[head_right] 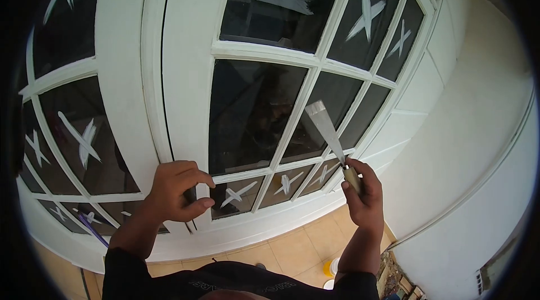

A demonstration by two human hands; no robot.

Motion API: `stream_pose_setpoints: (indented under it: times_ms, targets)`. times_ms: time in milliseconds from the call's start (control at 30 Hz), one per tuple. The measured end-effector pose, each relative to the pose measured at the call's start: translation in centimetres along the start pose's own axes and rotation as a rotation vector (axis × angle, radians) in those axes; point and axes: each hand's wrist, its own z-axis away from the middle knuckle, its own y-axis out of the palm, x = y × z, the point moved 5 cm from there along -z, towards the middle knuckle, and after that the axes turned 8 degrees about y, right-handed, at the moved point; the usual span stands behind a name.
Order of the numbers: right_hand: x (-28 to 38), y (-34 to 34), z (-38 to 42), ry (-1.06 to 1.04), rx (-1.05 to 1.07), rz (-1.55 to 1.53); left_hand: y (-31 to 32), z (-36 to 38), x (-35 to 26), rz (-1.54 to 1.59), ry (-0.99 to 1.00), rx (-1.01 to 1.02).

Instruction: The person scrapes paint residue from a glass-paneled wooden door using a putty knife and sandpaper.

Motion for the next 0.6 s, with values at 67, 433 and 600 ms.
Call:
stream_pose_setpoints:
  times_ms: [67, 433, 600]
  targets:
    - [3.8, -0.8, -2.8, -0.196, -0.092, 0.106, -1.3, -3.6, -1.0, -0.271, 0.124, -0.132]
    - [13.9, 1.4, -12.5, -0.671, -0.421, 0.582, -0.5, -18.1, 1.7, -1.22, 0.505, -0.425]
    - [13.9, 1.9, -14.0, -0.71, -0.409, 0.534, -0.6, -21.2, 2.8, -1.404, 0.542, -0.4]
